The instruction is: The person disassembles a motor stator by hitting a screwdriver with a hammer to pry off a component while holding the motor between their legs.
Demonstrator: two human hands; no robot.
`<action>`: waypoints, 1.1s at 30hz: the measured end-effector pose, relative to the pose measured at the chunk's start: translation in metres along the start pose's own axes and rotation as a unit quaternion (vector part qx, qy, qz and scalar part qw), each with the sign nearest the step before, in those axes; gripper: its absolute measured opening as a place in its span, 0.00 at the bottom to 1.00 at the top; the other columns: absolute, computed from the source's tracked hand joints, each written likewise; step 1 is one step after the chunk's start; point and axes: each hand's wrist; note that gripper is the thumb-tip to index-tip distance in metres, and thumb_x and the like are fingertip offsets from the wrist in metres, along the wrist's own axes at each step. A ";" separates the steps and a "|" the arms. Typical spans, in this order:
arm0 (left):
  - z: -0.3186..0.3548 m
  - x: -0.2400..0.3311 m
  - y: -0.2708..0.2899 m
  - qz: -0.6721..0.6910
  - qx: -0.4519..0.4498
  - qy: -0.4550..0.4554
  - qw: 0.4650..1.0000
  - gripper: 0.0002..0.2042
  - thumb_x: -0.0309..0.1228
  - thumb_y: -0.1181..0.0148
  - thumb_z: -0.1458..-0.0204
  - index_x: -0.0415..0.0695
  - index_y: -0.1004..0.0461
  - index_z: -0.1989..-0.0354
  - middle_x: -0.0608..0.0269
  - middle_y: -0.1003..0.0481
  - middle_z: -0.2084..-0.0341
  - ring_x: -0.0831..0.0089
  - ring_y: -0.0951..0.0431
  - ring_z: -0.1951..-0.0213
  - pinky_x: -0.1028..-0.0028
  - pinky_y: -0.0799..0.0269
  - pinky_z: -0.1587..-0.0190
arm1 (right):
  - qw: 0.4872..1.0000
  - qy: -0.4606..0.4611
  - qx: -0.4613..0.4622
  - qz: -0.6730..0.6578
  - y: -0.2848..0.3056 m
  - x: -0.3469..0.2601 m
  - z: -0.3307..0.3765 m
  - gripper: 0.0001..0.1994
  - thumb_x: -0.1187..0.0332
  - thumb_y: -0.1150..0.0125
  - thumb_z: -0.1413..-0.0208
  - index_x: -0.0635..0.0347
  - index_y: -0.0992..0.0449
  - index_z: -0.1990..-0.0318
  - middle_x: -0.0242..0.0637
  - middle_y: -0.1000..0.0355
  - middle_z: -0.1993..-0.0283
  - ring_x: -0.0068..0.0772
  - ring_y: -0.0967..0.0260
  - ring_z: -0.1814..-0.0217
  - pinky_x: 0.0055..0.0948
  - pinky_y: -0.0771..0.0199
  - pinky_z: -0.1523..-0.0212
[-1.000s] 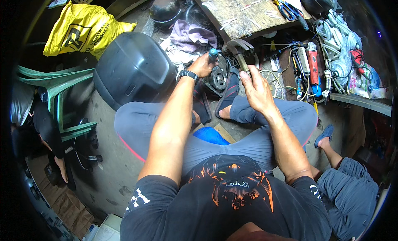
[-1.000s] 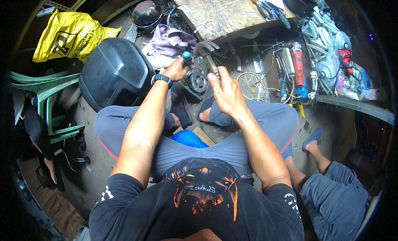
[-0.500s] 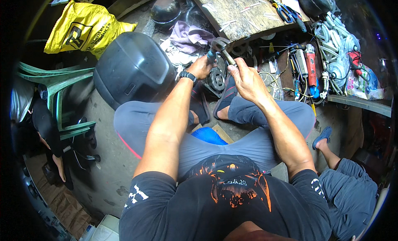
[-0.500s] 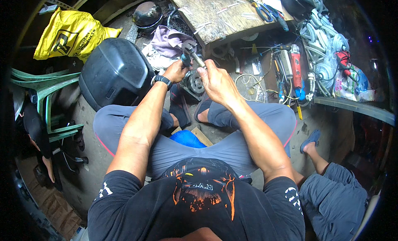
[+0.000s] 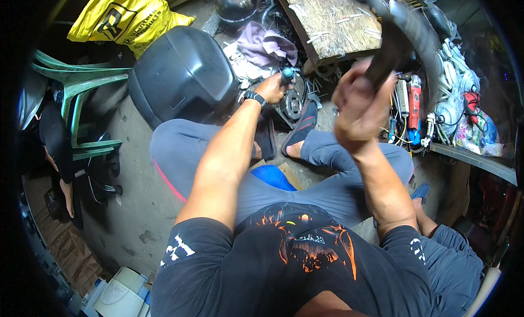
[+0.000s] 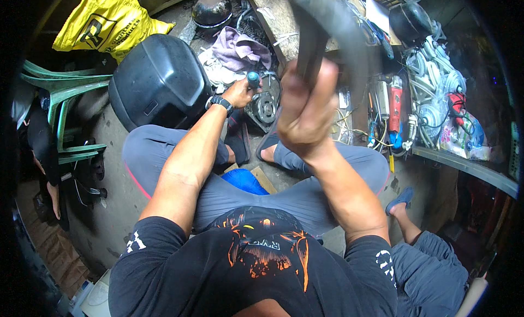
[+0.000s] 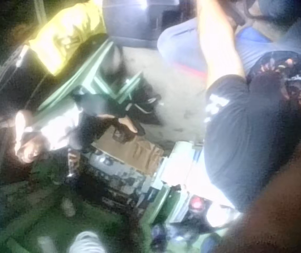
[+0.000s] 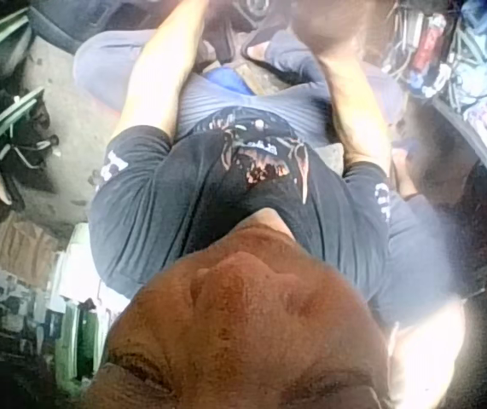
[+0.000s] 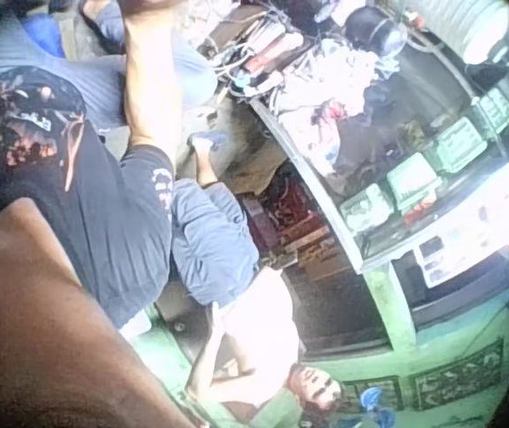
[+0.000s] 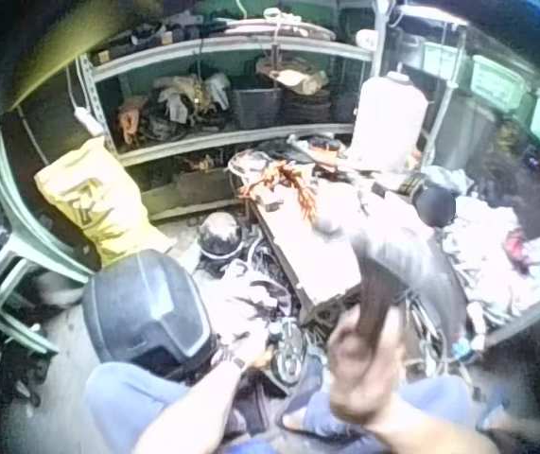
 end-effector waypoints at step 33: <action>-0.011 -0.026 -0.006 0.037 0.041 0.038 0.998 0.10 0.31 0.37 0.46 0.43 0.28 0.58 0.63 0.25 0.66 0.71 0.25 0.59 0.67 0.30 0.50 | 0.975 0.186 -0.045 0.108 -0.030 0.046 -0.006 0.12 0.64 0.49 0.34 0.66 0.33 0.56 0.55 0.26 0.73 0.55 0.23 0.69 0.46 0.27 0.70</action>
Point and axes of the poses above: each hand's wrist, its own z-axis away from the middle knuckle, its own y-axis out of the back of the hand, x = y × z
